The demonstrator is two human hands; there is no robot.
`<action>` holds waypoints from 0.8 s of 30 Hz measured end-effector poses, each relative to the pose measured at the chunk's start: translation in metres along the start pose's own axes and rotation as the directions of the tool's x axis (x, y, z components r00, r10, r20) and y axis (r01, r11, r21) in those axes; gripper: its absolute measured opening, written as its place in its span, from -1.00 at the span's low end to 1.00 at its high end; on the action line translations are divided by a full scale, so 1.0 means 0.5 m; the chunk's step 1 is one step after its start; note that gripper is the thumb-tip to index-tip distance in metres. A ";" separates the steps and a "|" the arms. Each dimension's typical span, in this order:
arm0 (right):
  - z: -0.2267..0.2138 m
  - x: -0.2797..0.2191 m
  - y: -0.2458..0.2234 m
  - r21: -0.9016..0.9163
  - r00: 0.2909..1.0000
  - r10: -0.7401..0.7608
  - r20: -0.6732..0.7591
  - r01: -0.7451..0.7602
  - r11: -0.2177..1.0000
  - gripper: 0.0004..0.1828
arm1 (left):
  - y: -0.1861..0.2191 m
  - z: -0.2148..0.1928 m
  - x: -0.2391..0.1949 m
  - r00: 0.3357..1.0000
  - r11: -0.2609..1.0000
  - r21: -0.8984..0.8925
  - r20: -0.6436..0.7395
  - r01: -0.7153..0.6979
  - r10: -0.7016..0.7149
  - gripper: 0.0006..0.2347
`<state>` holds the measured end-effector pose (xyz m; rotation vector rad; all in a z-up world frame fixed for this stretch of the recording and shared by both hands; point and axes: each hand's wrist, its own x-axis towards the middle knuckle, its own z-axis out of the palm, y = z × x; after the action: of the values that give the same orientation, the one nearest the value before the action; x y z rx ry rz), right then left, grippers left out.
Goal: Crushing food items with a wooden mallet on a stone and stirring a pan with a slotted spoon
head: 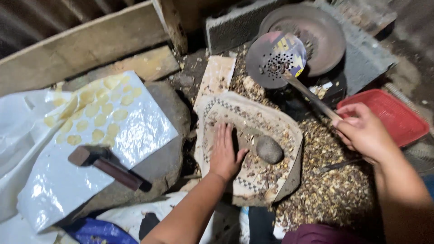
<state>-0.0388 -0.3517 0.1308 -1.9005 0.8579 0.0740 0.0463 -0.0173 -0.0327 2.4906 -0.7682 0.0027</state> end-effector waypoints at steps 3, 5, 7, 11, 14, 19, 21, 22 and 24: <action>-0.005 -0.060 0.015 -0.216 0.996 -0.082 0.039 0.089 0.972 -0.58 | 0.001 -0.008 0.003 0.999 0.998 -0.061 -0.041 0.013 -0.016 -0.09; -0.005 -0.091 0.021 -0.483 0.988 -0.010 0.157 0.085 0.871 -0.62 | 0.007 -0.015 0.000 0.996 0.992 -0.122 -0.077 0.031 -0.041 0.07; -0.002 -0.123 0.026 -0.591 0.985 0.024 0.173 0.084 0.803 -0.57 | 0.006 -0.011 -0.001 0.997 0.994 -0.095 -0.059 0.053 -0.059 0.09; -0.020 -0.097 0.075 -0.451 0.930 -0.292 0.221 0.363 0.815 -0.65 | 0.006 -0.005 0.013 0.997 0.996 0.084 0.072 -0.026 0.020 -0.25; -0.012 -0.076 -0.015 -0.327 0.983 -0.183 -0.027 0.165 0.931 -0.56 | 0.015 -0.011 0.012 0.994 0.992 0.066 -0.005 -0.112 0.112 -0.54; 0.025 0.117 0.008 -0.144 0.974 -0.199 -0.108 0.182 0.973 -0.60 | 0.008 -0.017 0.003 0.995 0.996 0.058 0.071 -0.069 0.065 -0.47; 0.043 0.154 0.002 -0.110 0.978 -0.184 -0.097 0.173 0.979 -0.59 | 0.009 -0.029 -0.006 0.997 0.997 0.035 0.041 -0.062 0.060 -0.48; 0.050 0.155 -0.008 -0.391 0.967 -0.227 -0.113 0.167 0.905 -0.59 | 0.012 -0.038 -0.012 0.998 0.998 -0.010 -0.021 -0.061 0.061 -0.60; 0.080 0.122 -0.027 -0.636 0.956 -0.275 -0.105 0.148 0.757 -0.51 | 0.011 -0.045 -0.022 0.995 0.997 -0.051 -0.083 -0.056 0.052 -0.71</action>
<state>0.0269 -0.3482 0.0968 -2.6651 0.7921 0.0351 0.0375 -0.0044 -0.0124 2.4035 -0.7908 0.1013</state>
